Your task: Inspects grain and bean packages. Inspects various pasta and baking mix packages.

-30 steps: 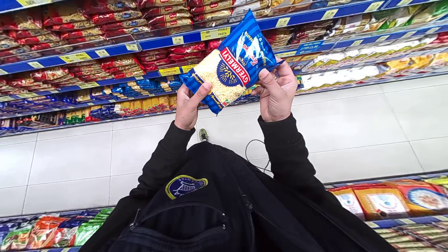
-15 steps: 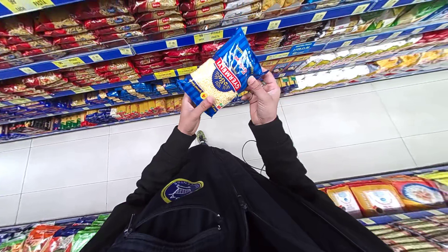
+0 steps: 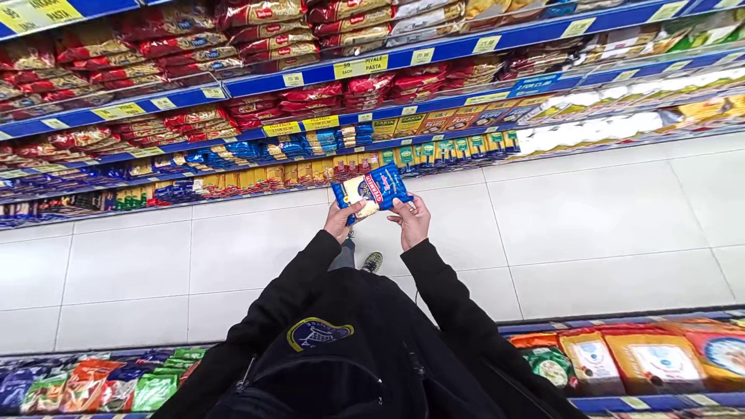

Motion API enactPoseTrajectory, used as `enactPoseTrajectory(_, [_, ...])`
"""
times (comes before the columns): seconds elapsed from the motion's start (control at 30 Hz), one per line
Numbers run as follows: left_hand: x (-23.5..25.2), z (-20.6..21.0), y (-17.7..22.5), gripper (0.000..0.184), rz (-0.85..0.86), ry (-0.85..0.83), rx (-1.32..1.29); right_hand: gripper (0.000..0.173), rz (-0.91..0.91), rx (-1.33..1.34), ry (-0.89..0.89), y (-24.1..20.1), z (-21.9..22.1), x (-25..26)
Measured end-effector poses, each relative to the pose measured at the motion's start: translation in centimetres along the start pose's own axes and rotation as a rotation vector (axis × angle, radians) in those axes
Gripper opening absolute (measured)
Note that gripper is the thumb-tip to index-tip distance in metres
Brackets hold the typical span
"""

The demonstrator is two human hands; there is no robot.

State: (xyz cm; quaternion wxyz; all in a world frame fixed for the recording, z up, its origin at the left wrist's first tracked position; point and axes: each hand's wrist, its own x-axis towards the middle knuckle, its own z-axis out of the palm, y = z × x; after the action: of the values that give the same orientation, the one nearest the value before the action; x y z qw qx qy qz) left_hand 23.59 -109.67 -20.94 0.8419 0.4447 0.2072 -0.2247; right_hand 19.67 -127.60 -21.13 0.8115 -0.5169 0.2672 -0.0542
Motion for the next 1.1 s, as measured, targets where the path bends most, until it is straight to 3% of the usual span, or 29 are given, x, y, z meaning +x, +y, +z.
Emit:
enactPoseTrajectory(0.13, [6.0,-3.0,-0.6,0.063,-0.088,0.037,0.013,0.039,0.134,-0.041,-0.001,3.9,-0.3,4.7])
enactPoseTrajectory(0.4, [22.3,-7.1,0.2,0.069,-0.146,0.118,0.016,0.058,0.281,-0.079,-0.107,8.8,0.7,15.0])
enactPoseTrajectory(0.5, [29.3,-8.2,0.0,0.076,-0.142,0.14,0.014,0.059,0.317,-0.115,-0.073,10.2,-0.1,15.9])
enactPoseTrajectory(0.67, [38.7,-10.1,-0.5,0.065,-0.128,0.159,0.069,0.052,0.454,-0.109,-0.008,14.2,-3.0,14.8])
enactPoseTrajectory(0.77, [41.5,-11.4,-0.7,0.069,-0.125,0.139,0.123,0.05,0.519,-0.132,0.002,15.6,-3.9,13.5])
enactPoseTrajectory(0.93, [42.2,-10.8,1.5,0.074,-0.141,0.127,0.248,0.045,0.645,-0.135,0.036,17.6,-4.1,10.9])
enactPoseTrajectory(1.1, [42.8,-10.6,1.2,0.066,-0.068,0.121,0.102,0.047,0.616,-0.144,-0.021,17.3,-2.7,11.0])
